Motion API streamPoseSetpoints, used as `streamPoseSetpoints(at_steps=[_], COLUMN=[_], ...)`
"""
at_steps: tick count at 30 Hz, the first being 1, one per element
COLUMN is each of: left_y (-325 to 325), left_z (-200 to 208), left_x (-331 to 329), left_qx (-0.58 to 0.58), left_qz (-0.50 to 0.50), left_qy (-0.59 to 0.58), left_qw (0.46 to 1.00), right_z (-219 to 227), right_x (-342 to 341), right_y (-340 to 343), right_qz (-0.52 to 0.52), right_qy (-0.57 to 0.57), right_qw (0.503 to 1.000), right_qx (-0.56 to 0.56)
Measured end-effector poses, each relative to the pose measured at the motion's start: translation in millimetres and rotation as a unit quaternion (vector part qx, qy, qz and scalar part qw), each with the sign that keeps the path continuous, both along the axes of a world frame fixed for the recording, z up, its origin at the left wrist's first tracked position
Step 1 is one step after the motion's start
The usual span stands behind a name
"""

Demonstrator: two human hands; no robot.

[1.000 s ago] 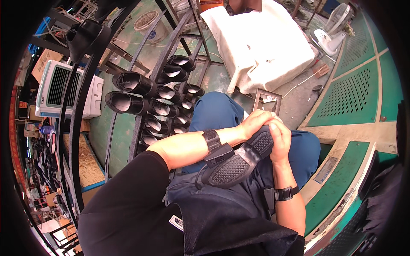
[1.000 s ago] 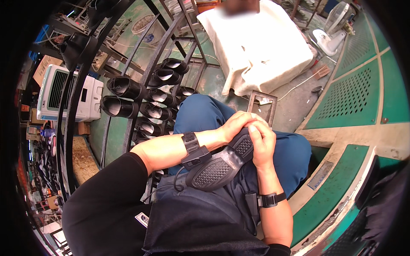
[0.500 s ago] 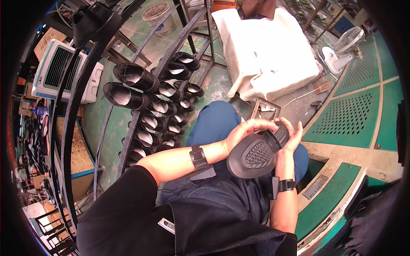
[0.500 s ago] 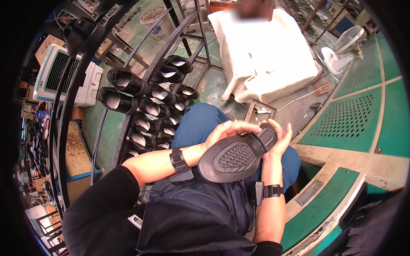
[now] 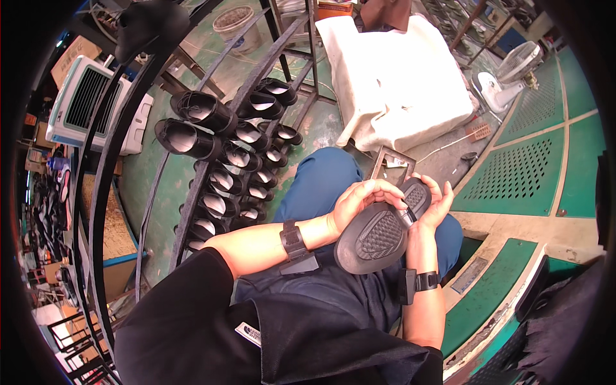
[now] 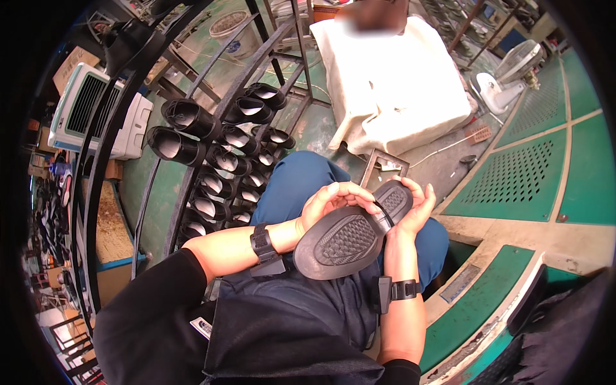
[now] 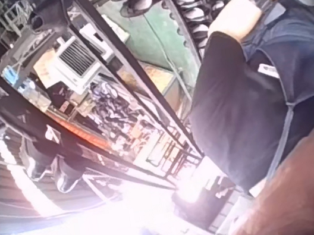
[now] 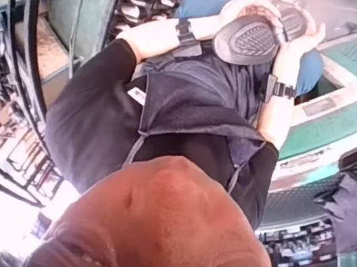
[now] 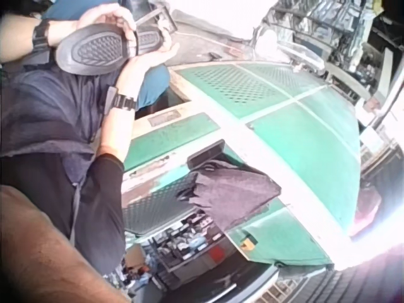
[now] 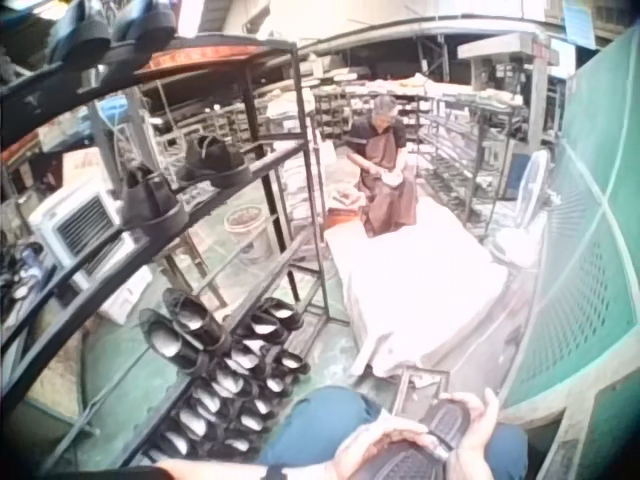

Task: Assembling shoe components by fitting uppers onto soles using lasts and a hand-held heating tool in a manufacturing setting.

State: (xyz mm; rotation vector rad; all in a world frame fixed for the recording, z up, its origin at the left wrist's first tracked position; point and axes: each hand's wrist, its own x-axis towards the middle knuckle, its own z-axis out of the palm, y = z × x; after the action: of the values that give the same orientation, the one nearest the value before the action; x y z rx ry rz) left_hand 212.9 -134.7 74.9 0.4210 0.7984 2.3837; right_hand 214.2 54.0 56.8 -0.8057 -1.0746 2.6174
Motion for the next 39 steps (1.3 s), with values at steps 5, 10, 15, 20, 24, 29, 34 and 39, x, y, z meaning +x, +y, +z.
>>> streamPoseSetpoints(at_steps=[5, 10, 15, 20, 24, 29, 34, 39], left_y=[-1.4, -2.4, -17.9, -38.4, -74.2, -65.8, -84.1, -133.7], left_z=[-4.4, -1.2, 28.4, 30.1, 51.7, 57.5, 111.4, 121.5], left_x=[0.1, -0.6, -1.6, 44.1, 59.7, 68.4, 41.6, 2.8], left_qx=[-0.002, -0.033, 0.014, -0.161, -0.174, -0.183, -0.111, -0.009], left_qz=[0.01, 0.027, 0.084, 0.037, -0.16, -0.193, -0.147, -0.087], left_qy=[0.039, 0.087, 0.264, -0.081, -0.267, -0.217, 0.043, 0.114], left_qw=[0.999, 0.995, 0.961, 0.983, 0.934, 0.939, 0.982, 0.99], right_z=[10.4, 15.0, 38.3, 10.7, -43.4, -78.2, -30.6, 44.7], right_x=[3.6, 3.6, 3.7, 8.7, 1.8, 30.2, 64.1, 81.3], right_y=[-6.7, -6.4, -13.3, -5.6, 6.2, 47.6, 19.4, -5.3], right_qz=[-0.019, -0.016, 0.028, 0.012, 0.085, 0.217, 0.137, 0.413], right_qy=[-0.008, -0.016, 0.109, 0.173, -0.021, -0.015, -0.057, 0.272], right_qw=[1.0, 1.0, 0.991, 0.98, 0.92, 0.975, 0.989, 0.847], right_qx=[-0.008, 0.003, -0.066, 0.099, 0.381, 0.033, -0.018, -0.195])
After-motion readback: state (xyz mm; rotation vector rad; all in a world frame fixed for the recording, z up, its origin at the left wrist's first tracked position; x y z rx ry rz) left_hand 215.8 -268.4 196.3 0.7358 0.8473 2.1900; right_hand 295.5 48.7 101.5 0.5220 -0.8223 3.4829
